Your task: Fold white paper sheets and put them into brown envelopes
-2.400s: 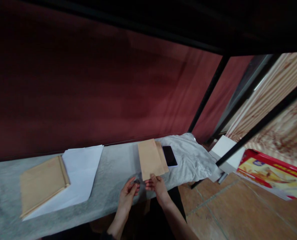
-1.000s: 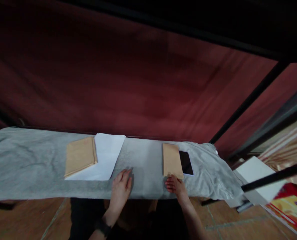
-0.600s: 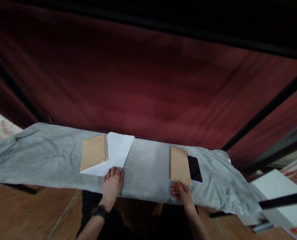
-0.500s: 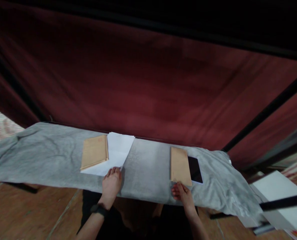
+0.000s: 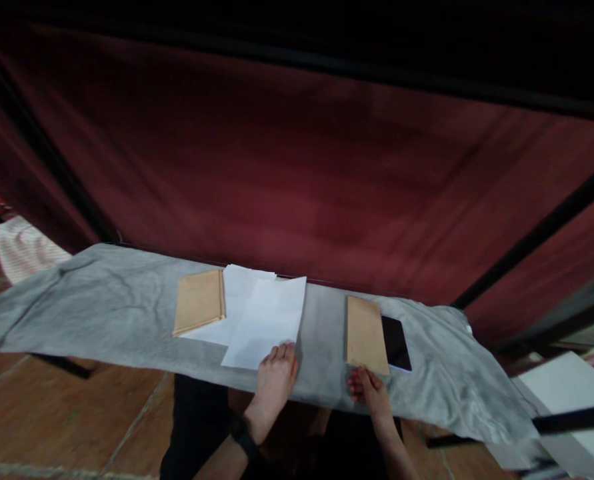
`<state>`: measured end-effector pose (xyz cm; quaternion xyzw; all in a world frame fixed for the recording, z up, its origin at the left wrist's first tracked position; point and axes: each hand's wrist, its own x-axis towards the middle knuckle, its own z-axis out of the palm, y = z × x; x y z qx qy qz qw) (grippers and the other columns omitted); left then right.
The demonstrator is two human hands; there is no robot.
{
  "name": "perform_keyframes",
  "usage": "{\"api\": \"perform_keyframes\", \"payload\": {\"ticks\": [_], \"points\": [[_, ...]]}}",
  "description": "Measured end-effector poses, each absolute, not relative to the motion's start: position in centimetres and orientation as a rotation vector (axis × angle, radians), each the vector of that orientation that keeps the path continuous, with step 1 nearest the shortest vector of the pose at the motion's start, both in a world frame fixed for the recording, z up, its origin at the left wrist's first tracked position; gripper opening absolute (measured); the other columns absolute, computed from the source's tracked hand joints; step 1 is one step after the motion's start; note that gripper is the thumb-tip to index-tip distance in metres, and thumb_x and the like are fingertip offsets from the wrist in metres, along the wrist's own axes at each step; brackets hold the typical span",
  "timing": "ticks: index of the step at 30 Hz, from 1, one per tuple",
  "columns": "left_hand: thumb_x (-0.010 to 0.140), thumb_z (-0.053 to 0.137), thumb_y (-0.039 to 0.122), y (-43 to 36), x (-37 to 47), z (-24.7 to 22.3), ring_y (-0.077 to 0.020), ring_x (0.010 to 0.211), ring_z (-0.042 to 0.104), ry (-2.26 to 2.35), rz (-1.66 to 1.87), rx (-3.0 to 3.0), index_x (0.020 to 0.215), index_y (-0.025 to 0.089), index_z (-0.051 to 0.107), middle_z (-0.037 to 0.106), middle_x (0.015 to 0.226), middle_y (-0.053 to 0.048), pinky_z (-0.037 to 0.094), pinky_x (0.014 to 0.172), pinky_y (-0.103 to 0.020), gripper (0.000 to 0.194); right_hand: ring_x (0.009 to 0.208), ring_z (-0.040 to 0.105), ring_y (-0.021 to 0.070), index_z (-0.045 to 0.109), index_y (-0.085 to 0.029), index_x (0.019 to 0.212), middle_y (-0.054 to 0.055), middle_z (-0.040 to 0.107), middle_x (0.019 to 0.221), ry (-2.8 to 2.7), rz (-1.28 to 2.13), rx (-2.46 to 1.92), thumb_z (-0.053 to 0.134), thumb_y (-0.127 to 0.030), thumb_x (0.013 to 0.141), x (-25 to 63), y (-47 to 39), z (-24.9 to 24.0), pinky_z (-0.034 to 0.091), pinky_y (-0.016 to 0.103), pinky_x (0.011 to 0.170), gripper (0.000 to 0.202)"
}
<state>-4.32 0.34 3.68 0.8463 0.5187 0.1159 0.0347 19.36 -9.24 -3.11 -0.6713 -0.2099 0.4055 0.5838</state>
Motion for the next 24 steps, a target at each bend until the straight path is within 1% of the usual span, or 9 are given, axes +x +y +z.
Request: {"api": "perform_keyframes", "payload": {"ticks": [3, 7, 12, 13, 15, 18, 21, 24], "points": [[0.094, 0.046, 0.012, -1.3, -1.7, 3.6, -0.0226, 0.101, 0.067, 1.472, 0.281, 2.554, 0.127, 0.017, 0.059, 0.069, 0.115, -0.009, 0.053, 0.082, -0.032, 0.036, 0.049, 0.063, 0.0190, 0.068, -0.019, 0.075, 0.005, 0.071, 0.063, -0.490, 0.957, -1.560, 0.072, -0.079, 0.056, 19.0, -9.2, -3.3, 0.052, 0.030, 0.044, 0.063], [0.096, 0.043, 0.013, -2.6, 0.6, 4.0, -0.0213, 0.093, 0.070, 1.403, 0.189, 2.464, 0.123, 0.019, 0.061, 0.070, 0.108, -0.008, 0.053, 0.077, -0.030, 0.034, 0.052, 0.064, 0.0182, 0.070, -0.019, 0.083, 0.006, 0.074, 0.071, -0.494, 1.048, -1.528, 0.072, -0.078, 0.056, 17.7, -8.3, -2.9, 0.055, 0.030, 0.048, 0.065], [0.093, 0.041, 0.009, -3.8, 2.0, 3.6, -0.0237, 0.095, 0.070, 1.313, 0.212, 2.424, 0.124, 0.018, 0.060, 0.071, 0.110, -0.011, 0.053, 0.078, -0.032, 0.038, 0.066, 0.071, 0.0215, 0.070, -0.022, 0.095, 0.008, 0.077, 0.086, -0.486, 1.179, -1.511, 0.064, -0.072, 0.069, 15.8, -5.8, -1.2, 0.057, 0.031, 0.058, 0.057], [0.092, 0.042, 0.008, -4.1, 2.1, 3.3, -0.0242, 0.095, 0.070, 1.298, 0.225, 2.423, 0.124, 0.018, 0.061, 0.071, 0.109, -0.012, 0.053, 0.079, -0.033, 0.038, 0.070, 0.071, 0.0222, 0.070, -0.023, 0.096, 0.007, 0.077, 0.088, -0.523, 1.172, -1.509, 0.063, -0.069, 0.070, 15.5, -5.3, -1.0, 0.058, 0.032, 0.061, 0.053], [0.092, 0.042, 0.010, -4.7, 2.0, 2.8, -0.0247, 0.093, 0.071, 1.281, 0.254, 2.417, 0.122, 0.019, 0.062, 0.072, 0.108, -0.012, 0.054, 0.078, -0.033, 0.037, 0.081, 0.072, 0.0241, 0.071, -0.023, 0.093, 0.007, 0.077, 0.093, -0.632, 1.090, -1.515, 0.066, -0.062, 0.069, 15.1, -4.3, -0.7, 0.058, 0.033, 0.071, 0.045], [0.097, 0.044, 0.022, -5.2, 1.1, 2.2, -0.0244, 0.090, 0.072, 1.249, 0.364, 2.409, 0.116, 0.022, 0.066, 0.073, 0.104, -0.010, 0.056, 0.076, -0.034, 0.029, 0.096, 0.069, 0.0271, 0.071, -0.023, 0.086, 0.007, 0.077, 0.095, -0.747, 0.973, -1.522, 0.070, -0.050, 0.064, 14.7, -3.2, -0.6, 0.055, 0.036, 0.086, 0.035], [0.100, 0.044, 0.034, -4.5, -0.7, 1.9, -0.0243, 0.098, 0.069, 1.217, 0.594, 2.428, 0.113, 0.023, 0.068, 0.073, 0.106, -0.010, 0.056, 0.085, -0.036, 0.029, 0.096, 0.069, 0.0282, 0.072, -0.021, 0.084, 0.007, 0.077, 0.093, -0.780, 0.992, -1.497, 0.067, -0.047, 0.064, 14.7, -2.7, -0.5, 0.053, 0.038, 0.088, 0.032], [0.101, 0.041, 0.034, -2.3, -3.3, 1.2, -0.0248, 0.113, 0.063, 1.294, 0.785, 2.450, 0.118, 0.023, 0.066, 0.069, 0.119, -0.010, 0.051, 0.099, -0.041, 0.032, 0.088, 0.070, 0.0285, 0.072, -0.020, 0.083, 0.007, 0.077, 0.087, -0.800, 1.025, -1.474, 0.066, -0.048, 0.064, 14.9, -2.3, -0.4, 0.055, 0.038, 0.082, 0.035]]}}
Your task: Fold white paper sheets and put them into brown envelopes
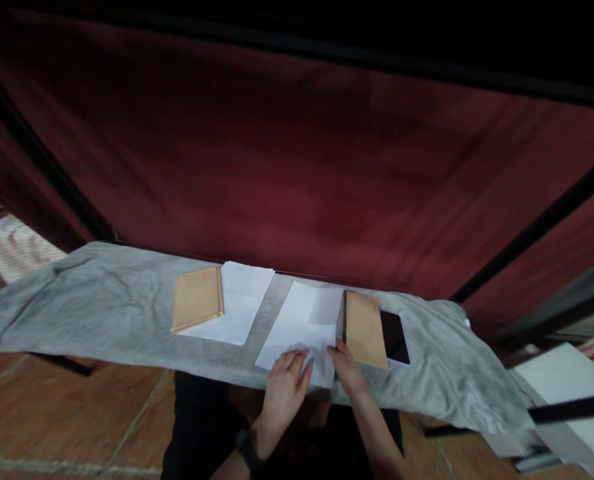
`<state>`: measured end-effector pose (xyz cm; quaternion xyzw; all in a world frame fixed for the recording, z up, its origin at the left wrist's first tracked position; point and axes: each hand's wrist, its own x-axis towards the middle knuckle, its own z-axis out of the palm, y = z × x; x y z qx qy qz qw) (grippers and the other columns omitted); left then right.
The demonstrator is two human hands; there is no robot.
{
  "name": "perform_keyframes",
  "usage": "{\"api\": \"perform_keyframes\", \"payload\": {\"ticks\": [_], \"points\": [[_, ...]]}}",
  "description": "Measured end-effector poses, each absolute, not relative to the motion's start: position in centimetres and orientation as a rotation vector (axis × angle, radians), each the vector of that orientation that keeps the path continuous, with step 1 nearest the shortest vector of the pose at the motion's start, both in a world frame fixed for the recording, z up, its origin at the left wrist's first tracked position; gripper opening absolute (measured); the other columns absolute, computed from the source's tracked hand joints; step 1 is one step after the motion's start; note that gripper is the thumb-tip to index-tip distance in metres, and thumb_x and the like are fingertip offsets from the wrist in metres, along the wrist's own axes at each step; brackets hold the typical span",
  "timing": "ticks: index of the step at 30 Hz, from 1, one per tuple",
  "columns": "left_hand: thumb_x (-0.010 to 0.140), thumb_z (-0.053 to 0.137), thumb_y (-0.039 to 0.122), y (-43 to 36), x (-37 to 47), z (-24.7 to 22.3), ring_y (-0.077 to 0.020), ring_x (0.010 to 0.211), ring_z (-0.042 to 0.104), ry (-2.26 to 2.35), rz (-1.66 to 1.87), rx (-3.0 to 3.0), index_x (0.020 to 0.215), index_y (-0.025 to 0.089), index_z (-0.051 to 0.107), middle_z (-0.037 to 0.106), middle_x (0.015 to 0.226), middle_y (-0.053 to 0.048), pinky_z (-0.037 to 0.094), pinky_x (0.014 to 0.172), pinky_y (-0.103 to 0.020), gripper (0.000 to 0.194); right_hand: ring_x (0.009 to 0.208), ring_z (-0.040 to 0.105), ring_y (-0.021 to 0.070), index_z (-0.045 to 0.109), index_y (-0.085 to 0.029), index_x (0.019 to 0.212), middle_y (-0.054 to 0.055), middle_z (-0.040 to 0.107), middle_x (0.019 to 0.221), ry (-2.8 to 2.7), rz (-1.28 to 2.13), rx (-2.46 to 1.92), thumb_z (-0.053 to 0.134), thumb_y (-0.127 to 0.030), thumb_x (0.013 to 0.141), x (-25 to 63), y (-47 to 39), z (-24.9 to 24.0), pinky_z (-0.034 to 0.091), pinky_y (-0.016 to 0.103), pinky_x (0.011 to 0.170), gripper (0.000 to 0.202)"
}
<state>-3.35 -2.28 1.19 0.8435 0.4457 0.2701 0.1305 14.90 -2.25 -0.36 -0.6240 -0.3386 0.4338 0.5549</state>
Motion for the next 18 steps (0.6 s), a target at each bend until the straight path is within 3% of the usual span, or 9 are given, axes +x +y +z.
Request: {"api": "perform_keyframes", "payload": {"ticks": [6, 11, 15, 18], "points": [[0.099, 0.045, 0.037, 2.3, -7.9, -1.6, -0.0304, 0.137, 0.045, 1.597, 0.764, 2.503, 0.137, 0.015, 0.056, 0.053, 0.145, -0.015, 0.043, 0.108, -0.047, 0.045, 0.075, 0.069, 0.0248, 0.072, -0.016, 0.089, 0.007, 0.076, 0.081, -0.778, 0.988, -1.526, 0.062, -0.047, 0.067, 14.6, -1.2, -1.4, 0.055, 0.034, 0.070, 0.039], [0.098, 0.046, 0.043, 2.8, -8.7, -3.2, -0.0338, 0.139, 0.043, 1.658, 0.568, 2.633, 0.138, 0.014, 0.056, 0.051, 0.147, -0.017, 0.039, 0.111, -0.049, 0.051, 0.085, 0.070, 0.0256, 0.071, -0.019, 0.096, 0.005, 0.075, 0.085, -0.802, 0.848, -1.646, 0.060, -0.043, 0.072, 14.3, -0.2, -2.6, 0.055, 0.034, 0.077, 0.035], [0.099, 0.044, 0.043, 2.7, -8.4, -3.1, -0.0341, 0.141, 0.042, 1.680, 0.533, 2.674, 0.141, 0.013, 0.054, 0.049, 0.149, -0.017, 0.035, 0.113, -0.050, 0.053, 0.115, 0.063, 0.0279, 0.060, -0.018, 0.125, 0.010, 0.071, 0.115, -0.843, 0.705, -1.721, 0.056, -0.032, 0.077, 14.1, -0.1, -3.0, 0.048, 0.038, 0.101, 0.050], [0.099, 0.042, 0.042, 2.9, -8.4, -3.0, -0.0329, 0.141, 0.042, 1.678, 0.516, 2.666, 0.142, 0.014, 0.053, 0.050, 0.149, -0.016, 0.035, 0.114, -0.049, 0.053, 0.123, 0.057, 0.0298, 0.046, -0.016, 0.143, 0.015, 0.060, 0.132, -0.988, 0.504, -1.840, 0.049, -0.025, 0.084, 13.6, -0.8, -3.2, 0.045, 0.042, 0.105, 0.060]]}}
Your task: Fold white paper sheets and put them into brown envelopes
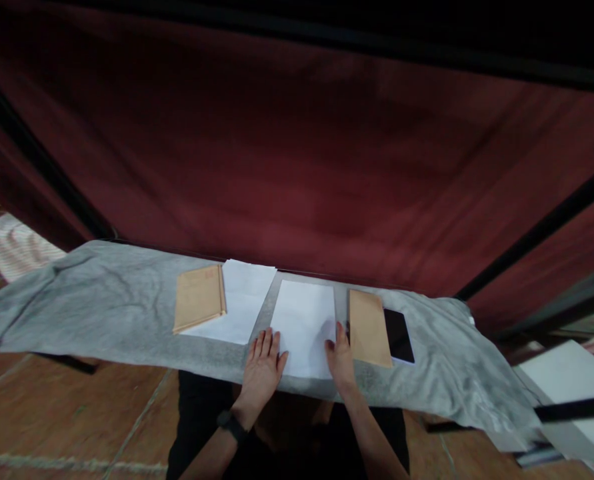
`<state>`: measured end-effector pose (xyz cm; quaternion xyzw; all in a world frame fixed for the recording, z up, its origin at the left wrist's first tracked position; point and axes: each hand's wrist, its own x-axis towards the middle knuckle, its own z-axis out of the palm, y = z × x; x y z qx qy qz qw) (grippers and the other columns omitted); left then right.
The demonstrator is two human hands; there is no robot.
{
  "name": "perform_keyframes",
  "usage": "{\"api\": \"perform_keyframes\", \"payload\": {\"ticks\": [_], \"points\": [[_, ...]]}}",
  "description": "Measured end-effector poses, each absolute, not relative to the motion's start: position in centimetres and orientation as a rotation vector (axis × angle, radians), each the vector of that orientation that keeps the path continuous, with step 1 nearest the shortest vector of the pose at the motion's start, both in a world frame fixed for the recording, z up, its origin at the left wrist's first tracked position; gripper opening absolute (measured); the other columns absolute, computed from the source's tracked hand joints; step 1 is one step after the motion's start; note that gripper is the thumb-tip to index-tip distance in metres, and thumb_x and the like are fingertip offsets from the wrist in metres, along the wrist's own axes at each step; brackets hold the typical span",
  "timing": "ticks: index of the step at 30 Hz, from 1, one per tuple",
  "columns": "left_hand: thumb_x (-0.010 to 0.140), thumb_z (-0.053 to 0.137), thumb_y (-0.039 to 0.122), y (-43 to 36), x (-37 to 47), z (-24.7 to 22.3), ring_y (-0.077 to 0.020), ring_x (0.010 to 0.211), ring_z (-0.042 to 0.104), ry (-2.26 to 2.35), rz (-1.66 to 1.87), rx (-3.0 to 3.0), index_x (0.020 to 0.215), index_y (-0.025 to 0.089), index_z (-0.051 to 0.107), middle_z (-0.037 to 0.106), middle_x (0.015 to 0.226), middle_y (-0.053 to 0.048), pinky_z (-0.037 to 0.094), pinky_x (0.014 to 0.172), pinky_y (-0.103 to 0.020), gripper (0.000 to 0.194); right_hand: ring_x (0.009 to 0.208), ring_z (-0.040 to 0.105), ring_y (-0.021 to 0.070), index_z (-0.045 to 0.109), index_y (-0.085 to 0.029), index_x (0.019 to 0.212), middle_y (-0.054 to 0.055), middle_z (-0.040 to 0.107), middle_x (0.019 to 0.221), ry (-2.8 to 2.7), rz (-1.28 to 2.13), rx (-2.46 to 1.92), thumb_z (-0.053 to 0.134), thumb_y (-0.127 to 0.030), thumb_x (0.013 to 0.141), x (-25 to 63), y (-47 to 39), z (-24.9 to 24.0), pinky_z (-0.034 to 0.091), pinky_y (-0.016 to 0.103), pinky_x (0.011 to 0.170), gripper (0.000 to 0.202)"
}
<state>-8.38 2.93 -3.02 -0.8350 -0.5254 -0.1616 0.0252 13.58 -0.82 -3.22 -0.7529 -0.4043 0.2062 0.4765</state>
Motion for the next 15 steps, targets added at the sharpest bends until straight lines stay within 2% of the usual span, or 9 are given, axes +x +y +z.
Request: {"api": "perform_keyframes", "payload": {"ticks": [3, 5, 9, 12, 15], "points": [[0.099, 0.041, 0.043, 3.2, -8.4, -3.3, -0.0331, 0.141, 0.041, -1.631, -0.497, -2.594, 0.143, 0.013, 0.052, 0.049, 0.150, -0.016, 0.034, 0.115, -0.049, 0.054, 0.126, 0.054, 0.0328, 0.040, -0.017, 0.148, 0.019, 0.051, 0.142, -1.254, 0.168, -1.991, 0.041, -0.021, 0.091, 12.7, -1.7, -3.4, 0.045, 0.049, 0.104, 0.057], [0.099, 0.040, 0.041, 3.2, -8.1, -3.4, -0.0337, 0.143, 0.039, -1.638, -0.504, -2.578, 0.144, 0.012, 0.051, 0.045, 0.152, -0.016, 0.032, 0.116, -0.051, 0.055, 0.134, 0.046, 0.0320, 0.041, -0.018, 0.149, 0.017, 0.045, 0.150, -1.420, 0.043, -1.994, 0.037, -0.021, 0.095, 11.9, -1.9, -3.3, 0.041, 0.051, 0.109, 0.054], [0.100, 0.035, 0.033, 3.4, -6.0, -3.4, -0.0297, 0.147, 0.031, -1.568, -0.538, -2.625, 0.149, 0.012, 0.044, 0.038, 0.157, -0.014, 0.025, 0.120, -0.051, 0.053, 0.144, 0.035, 0.0266, 0.043, -0.016, 0.149, 0.012, 0.040, 0.156, -1.677, 0.047, -1.946, 0.032, -0.028, 0.101, 10.0, -1.1, -3.3, 0.033, 0.047, 0.116, 0.050], [0.100, 0.033, 0.028, 4.2, -4.1, -3.5, -0.0253, 0.149, 0.029, -1.435, -0.505, -2.745, 0.151, 0.016, 0.041, 0.038, 0.158, -0.009, 0.026, 0.121, -0.048, 0.053, 0.146, 0.034, 0.0256, 0.046, -0.016, 0.147, 0.012, 0.040, 0.157, -1.742, 0.060, -1.998, 0.031, -0.028, 0.102, 9.2, -0.3, -3.6, 0.029, 0.047, 0.119, 0.050], [0.099, 0.035, 0.031, 5.3, -3.4, -4.0, -0.0248, 0.147, 0.032, -1.435, -0.461, -2.745, 0.151, 0.017, 0.041, 0.041, 0.156, -0.010, 0.028, 0.120, -0.047, 0.054, 0.145, 0.035, 0.0272, 0.048, -0.017, 0.146, 0.012, 0.040, 0.156, -1.705, 0.023, -2.059, 0.036, -0.030, 0.101, 9.4, 0.0, -4.3, 0.028, 0.049, 0.119, 0.049]]}}
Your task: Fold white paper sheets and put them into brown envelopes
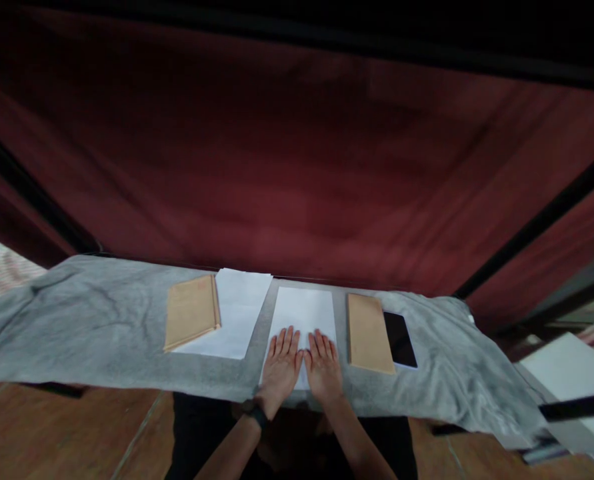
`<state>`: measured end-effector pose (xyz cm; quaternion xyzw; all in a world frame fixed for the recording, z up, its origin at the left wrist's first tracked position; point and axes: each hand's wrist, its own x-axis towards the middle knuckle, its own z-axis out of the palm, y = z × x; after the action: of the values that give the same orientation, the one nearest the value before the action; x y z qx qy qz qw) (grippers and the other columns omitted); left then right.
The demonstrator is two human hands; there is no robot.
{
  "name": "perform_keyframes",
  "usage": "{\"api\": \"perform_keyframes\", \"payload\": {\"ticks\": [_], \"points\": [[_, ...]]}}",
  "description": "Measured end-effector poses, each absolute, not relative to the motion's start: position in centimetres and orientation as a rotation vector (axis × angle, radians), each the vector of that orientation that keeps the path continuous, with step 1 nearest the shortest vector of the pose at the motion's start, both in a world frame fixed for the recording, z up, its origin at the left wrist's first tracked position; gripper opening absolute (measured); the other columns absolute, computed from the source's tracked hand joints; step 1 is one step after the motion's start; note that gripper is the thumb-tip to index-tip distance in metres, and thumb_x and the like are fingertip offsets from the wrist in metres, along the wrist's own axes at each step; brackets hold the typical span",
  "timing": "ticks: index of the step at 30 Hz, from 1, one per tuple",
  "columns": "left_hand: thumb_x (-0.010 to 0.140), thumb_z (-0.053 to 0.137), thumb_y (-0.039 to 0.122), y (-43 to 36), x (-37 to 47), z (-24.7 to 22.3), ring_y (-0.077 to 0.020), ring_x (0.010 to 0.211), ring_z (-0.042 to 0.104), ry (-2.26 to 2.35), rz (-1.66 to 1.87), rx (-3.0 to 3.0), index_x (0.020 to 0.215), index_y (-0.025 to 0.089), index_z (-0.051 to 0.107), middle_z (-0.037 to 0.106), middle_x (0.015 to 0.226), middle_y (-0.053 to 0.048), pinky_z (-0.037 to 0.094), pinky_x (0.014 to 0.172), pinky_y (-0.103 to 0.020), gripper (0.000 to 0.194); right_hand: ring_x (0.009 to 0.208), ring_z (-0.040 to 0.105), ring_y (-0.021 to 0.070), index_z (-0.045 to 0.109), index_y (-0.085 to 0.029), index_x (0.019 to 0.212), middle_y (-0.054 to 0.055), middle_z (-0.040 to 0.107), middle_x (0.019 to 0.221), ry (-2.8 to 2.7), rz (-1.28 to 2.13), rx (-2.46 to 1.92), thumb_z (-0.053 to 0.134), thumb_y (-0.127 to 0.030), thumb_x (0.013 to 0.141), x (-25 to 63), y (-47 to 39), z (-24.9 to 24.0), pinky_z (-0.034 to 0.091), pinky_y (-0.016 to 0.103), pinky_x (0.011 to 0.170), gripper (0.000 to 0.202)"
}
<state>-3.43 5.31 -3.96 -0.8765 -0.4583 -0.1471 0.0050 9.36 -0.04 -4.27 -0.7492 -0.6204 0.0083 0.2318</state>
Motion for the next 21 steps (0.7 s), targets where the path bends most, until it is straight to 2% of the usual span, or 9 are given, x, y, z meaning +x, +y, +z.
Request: {"api": "perform_keyframes", "payload": {"ticks": [3, 8, 13, 16, 21], "points": [[0.099, 0.036, 0.037, 6.3, -4.1, -4.6, -0.0254, 0.146, 0.035, -1.533, -0.471, -2.661, 0.150, 0.012, 0.041, 0.040, 0.156, -0.014, 0.029, 0.119, -0.046, 0.057, 0.144, 0.037, 0.0292, 0.047, -0.019, 0.147, 0.012, 0.039, 0.156, -1.637, -0.056, -2.069, 0.040, -0.035, 0.101, 9.8, -0.4, -5.2, 0.031, 0.051, 0.117, 0.050], [0.099, 0.034, 0.037, 7.5, -4.9, -4.7, -0.0299, 0.145, 0.037, -1.640, -0.511, -2.567, 0.146, 0.006, 0.046, 0.044, 0.152, -0.019, 0.026, 0.120, -0.050, 0.058, 0.143, 0.038, 0.0321, 0.047, -0.015, 0.147, 0.016, 0.038, 0.156, -1.526, -0.069, -2.108, 0.038, -0.036, 0.101, 10.0, -0.3, -5.8, 0.031, 0.053, 0.116, 0.051], [0.099, 0.031, 0.026, 9.9, -2.2, -3.8, -0.0253, 0.147, 0.032, -1.394, -0.503, -2.753, 0.150, 0.008, 0.041, 0.039, 0.156, -0.014, 0.026, 0.121, -0.045, 0.055, 0.147, 0.033, 0.0239, 0.044, -0.013, 0.149, 0.012, 0.037, 0.157, -1.663, 0.048, -2.050, 0.027, -0.032, 0.104, 10.0, 3.8, -4.0, 0.027, 0.044, 0.120, 0.052], [0.097, 0.029, 0.019, 12.2, -0.7, -3.7, -0.0239, 0.148, 0.031, -1.290, -0.417, -2.833, 0.151, 0.011, 0.040, 0.039, 0.157, -0.013, 0.026, 0.121, -0.045, 0.055, 0.147, 0.032, 0.0225, 0.045, -0.013, 0.148, 0.011, 0.041, 0.155, -1.718, 0.075, -2.047, 0.024, -0.029, 0.104, 10.5, 7.2, -3.1, 0.025, 0.044, 0.121, 0.051], [0.098, 0.030, 0.025, 15.6, -0.3, -4.7, -0.0257, 0.147, 0.032, -1.382, -0.371, -2.786, 0.151, 0.012, 0.039, 0.039, 0.157, -0.014, 0.027, 0.119, -0.048, 0.055, 0.145, 0.036, 0.0253, 0.050, -0.016, 0.145, 0.012, 0.045, 0.152, -1.705, -0.003, -2.099, 0.032, -0.029, 0.103, 12.0, 10.6, -4.0, 0.027, 0.046, 0.119, 0.047]]}}
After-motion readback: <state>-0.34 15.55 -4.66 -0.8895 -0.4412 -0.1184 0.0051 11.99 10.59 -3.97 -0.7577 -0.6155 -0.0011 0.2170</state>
